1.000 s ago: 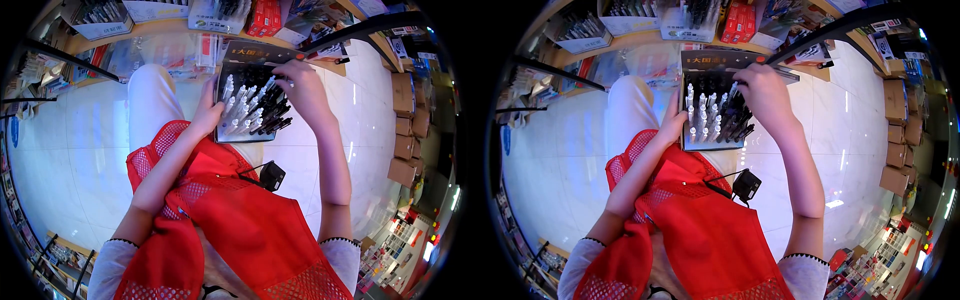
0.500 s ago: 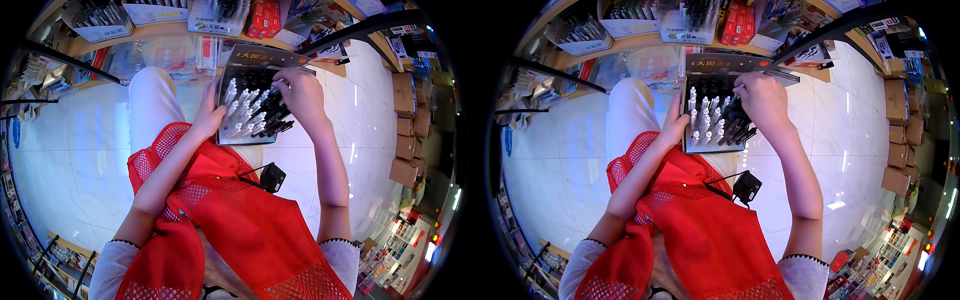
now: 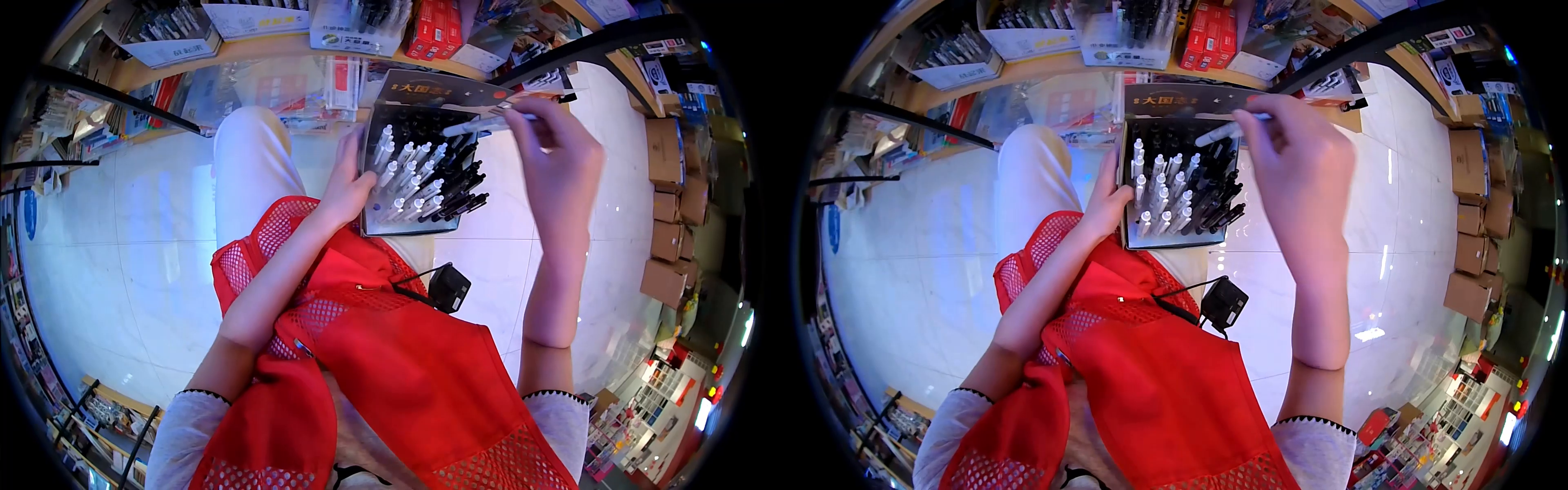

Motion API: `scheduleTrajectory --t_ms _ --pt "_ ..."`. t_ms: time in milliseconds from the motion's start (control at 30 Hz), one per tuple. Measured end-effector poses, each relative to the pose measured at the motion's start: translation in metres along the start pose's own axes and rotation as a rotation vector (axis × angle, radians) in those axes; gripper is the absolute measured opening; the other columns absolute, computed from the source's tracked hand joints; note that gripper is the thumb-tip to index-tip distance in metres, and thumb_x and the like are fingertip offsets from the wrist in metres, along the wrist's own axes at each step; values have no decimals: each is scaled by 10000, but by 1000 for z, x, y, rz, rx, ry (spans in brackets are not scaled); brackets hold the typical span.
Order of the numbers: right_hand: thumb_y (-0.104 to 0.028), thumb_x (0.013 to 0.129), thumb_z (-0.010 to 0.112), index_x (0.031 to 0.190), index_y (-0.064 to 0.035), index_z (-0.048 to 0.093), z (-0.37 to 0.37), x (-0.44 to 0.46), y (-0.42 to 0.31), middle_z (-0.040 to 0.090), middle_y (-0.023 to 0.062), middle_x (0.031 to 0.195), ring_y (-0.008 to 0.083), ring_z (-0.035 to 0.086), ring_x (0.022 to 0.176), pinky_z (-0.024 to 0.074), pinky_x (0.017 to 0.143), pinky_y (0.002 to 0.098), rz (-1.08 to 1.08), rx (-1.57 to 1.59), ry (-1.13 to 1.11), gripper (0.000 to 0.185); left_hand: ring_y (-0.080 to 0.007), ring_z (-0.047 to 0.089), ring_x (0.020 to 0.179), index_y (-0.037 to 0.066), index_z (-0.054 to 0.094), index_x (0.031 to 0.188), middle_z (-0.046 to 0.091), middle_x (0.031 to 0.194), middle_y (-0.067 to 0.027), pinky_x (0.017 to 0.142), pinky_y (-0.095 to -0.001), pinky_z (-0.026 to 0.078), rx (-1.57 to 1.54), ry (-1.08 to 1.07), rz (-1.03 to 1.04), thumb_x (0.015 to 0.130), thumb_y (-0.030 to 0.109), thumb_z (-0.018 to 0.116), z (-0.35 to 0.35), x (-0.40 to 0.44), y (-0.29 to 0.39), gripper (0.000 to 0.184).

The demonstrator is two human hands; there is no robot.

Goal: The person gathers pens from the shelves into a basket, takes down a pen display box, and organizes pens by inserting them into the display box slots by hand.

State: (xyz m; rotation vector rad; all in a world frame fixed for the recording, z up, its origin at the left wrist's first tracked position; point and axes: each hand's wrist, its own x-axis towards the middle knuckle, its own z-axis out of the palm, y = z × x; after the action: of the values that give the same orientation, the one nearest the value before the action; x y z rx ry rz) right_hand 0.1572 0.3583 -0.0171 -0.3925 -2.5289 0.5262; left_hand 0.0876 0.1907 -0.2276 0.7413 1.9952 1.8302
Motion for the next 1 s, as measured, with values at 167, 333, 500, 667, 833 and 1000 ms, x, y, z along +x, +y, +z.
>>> scheduleTrajectory --t_ms 167,333,500,667,833,1000 --pt "-49 728 722 810 8 646 -21 -17 -20 642 52 705 91 607 598 482 553 209 124 253 -114 126 -362 316 1243 -40 263 1335 328 1286 -225 1043 -356 259 49 -21 21 685 32 483 -1 -2 3 690" --pt "-67 696 726 792 -2 623 14 -37 -23 601 111 661 198 600 550 468 513 267 18 276 -378 155 -359 335 1232 -39 267 1332 335 1279 -218 1032 -350 275 38 -18 11 688 29 486 -1 -2 11 683" --pt "-108 710 698 763 -16 612 50 -46 -21 608 129 681 294 597 608 474 551 354 -128 246 -451 137 -364 343 1225 -35 264 1334 339 1272 -222 1029 -356 281 28 4 26 691 26 489 0 -4 7 684" --pt "-106 720 678 754 3 609 45 -41 -25 607 142 684 322 594 622 476 571 376 -108 224 -547 133 -373 340 1225 -29 252 1342 337 1274 -230 1036 -366 276 22 11 16 688 21 491 -2 -4 0 698" --pt "-57 730 644 753 16 612 45 -42 -23 606 165 713 333 594 661 477 604 381 -121 271 -582 83 -325 275 1278 -14 263 1354 327 1317 -200 1072 -348 192 -43 -5 -28 640 -5 480 -1 -3 9 746" --pt "-61 741 613 736 8 623 51 -41 -21 601 151 713 323 591 679 474 608 387 -164 274 -587 70 -367 334 1229 -34 251 1340 337 1273 -230 1039 -364 271 14 7 15 684 16 492 -2 -2 6 701"
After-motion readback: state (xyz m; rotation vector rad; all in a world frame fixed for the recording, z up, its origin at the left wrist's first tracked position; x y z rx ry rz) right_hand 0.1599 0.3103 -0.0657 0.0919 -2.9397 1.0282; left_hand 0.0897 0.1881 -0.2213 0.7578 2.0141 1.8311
